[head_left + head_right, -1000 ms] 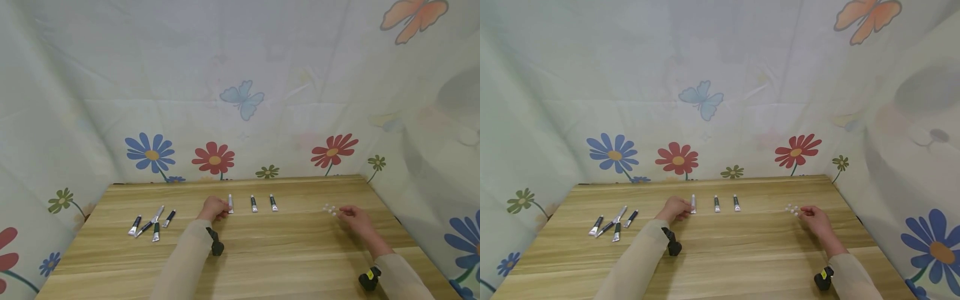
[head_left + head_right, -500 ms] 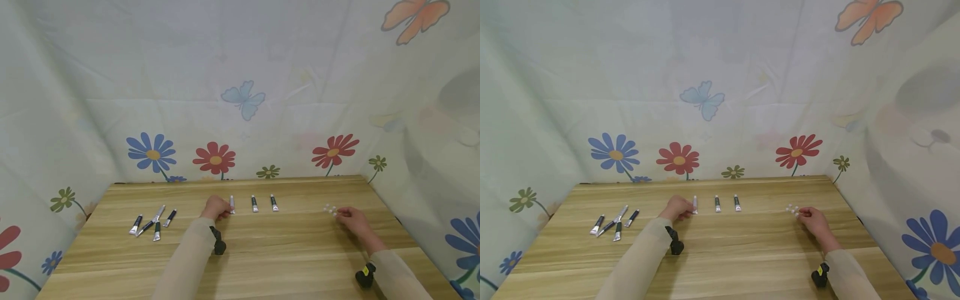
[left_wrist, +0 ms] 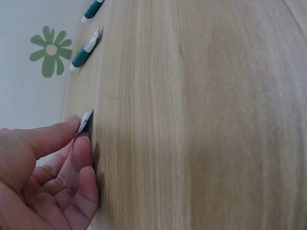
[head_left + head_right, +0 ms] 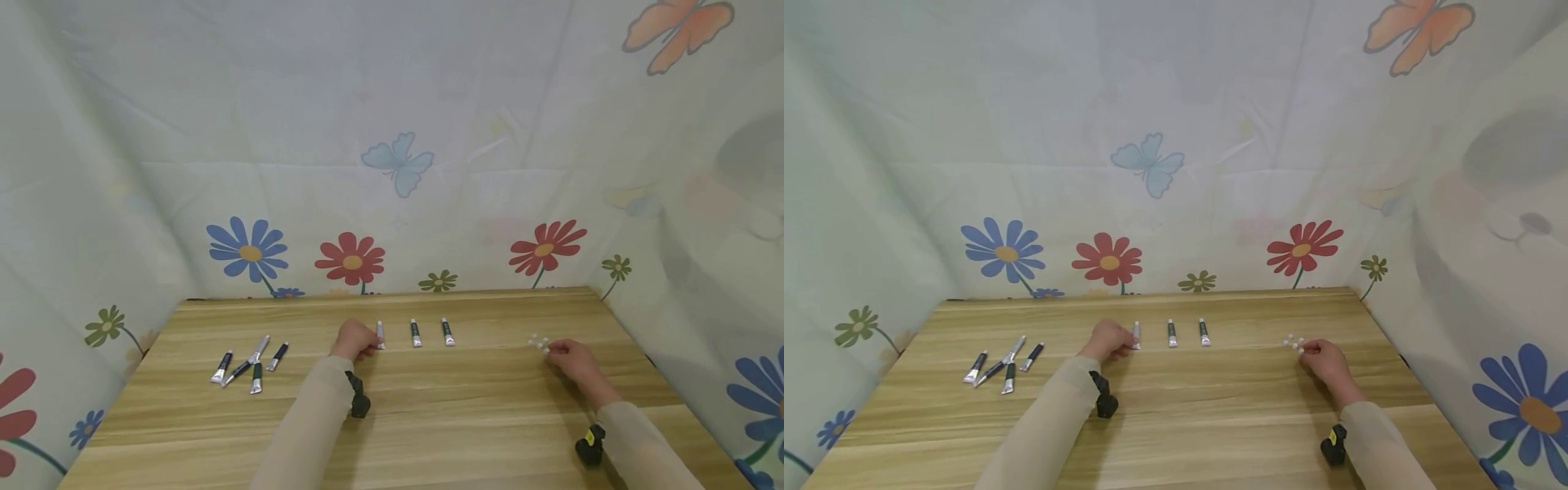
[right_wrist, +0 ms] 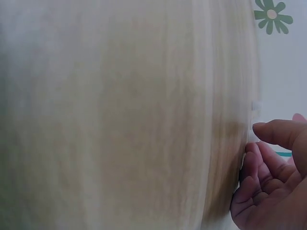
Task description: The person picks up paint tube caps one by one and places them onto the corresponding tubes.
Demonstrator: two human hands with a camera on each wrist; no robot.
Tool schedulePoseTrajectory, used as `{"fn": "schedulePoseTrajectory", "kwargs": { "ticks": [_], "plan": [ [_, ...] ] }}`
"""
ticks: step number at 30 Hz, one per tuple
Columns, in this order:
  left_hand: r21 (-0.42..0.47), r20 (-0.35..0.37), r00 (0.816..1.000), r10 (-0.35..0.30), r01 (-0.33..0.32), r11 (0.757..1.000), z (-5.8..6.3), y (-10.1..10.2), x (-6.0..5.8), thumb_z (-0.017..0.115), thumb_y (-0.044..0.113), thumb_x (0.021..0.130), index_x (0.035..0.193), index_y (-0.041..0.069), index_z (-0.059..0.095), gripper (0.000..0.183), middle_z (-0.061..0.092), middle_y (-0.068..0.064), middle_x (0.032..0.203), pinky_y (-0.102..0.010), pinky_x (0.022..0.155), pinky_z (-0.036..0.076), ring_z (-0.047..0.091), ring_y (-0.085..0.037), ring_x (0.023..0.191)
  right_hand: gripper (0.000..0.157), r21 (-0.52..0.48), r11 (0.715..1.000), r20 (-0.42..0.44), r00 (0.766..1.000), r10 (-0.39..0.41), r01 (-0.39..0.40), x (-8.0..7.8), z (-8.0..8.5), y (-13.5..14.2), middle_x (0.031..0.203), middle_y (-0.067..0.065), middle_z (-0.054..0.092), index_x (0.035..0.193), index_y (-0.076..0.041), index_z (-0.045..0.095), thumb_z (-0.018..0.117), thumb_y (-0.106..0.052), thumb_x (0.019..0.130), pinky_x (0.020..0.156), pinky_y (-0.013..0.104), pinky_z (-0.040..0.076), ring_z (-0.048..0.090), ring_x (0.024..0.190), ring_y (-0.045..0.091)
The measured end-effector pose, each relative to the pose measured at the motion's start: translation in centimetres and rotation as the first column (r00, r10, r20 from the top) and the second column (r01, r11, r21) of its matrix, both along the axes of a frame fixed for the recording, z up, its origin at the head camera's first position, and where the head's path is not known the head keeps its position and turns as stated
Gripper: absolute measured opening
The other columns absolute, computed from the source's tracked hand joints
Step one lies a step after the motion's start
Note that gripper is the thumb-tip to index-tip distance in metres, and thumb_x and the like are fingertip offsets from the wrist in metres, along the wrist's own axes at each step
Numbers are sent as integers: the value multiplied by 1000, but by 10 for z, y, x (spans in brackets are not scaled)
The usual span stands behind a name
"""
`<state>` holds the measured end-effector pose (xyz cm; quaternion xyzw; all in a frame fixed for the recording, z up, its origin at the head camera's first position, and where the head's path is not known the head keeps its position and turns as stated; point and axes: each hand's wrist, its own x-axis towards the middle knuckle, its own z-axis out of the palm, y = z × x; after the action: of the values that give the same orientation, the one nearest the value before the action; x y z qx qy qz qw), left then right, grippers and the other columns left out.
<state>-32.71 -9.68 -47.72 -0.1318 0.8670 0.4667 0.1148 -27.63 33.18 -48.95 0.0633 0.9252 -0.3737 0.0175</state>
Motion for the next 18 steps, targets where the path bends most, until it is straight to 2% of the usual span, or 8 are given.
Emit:
{"fn": "schedulePoseTrajectory", "kwargs": {
  "ticks": [9,18],
  "plan": [
    [-19,4,1000,4,-3,1000,-3,-2,-3,78,9,88,82,-3,73,14,57,-1,55,-21,45,44,52,-10,49,36,41,999,6,1000,-13,13,-4,-2,-1,112,37,64,114,18,60,63,-9,92,77,35,50,62,99,43],
    [17,-30,1000,1,0,1000,-1,0,3,78,5,86,75,-3,72,15,54,-1,52,-21,43,42,49,-11,46,30,70,997,5,999,-34,34,-6,-5,-3,112,36,65,111,17,62,60,-7,93,79,38,49,62,98,41]
  ]
}}
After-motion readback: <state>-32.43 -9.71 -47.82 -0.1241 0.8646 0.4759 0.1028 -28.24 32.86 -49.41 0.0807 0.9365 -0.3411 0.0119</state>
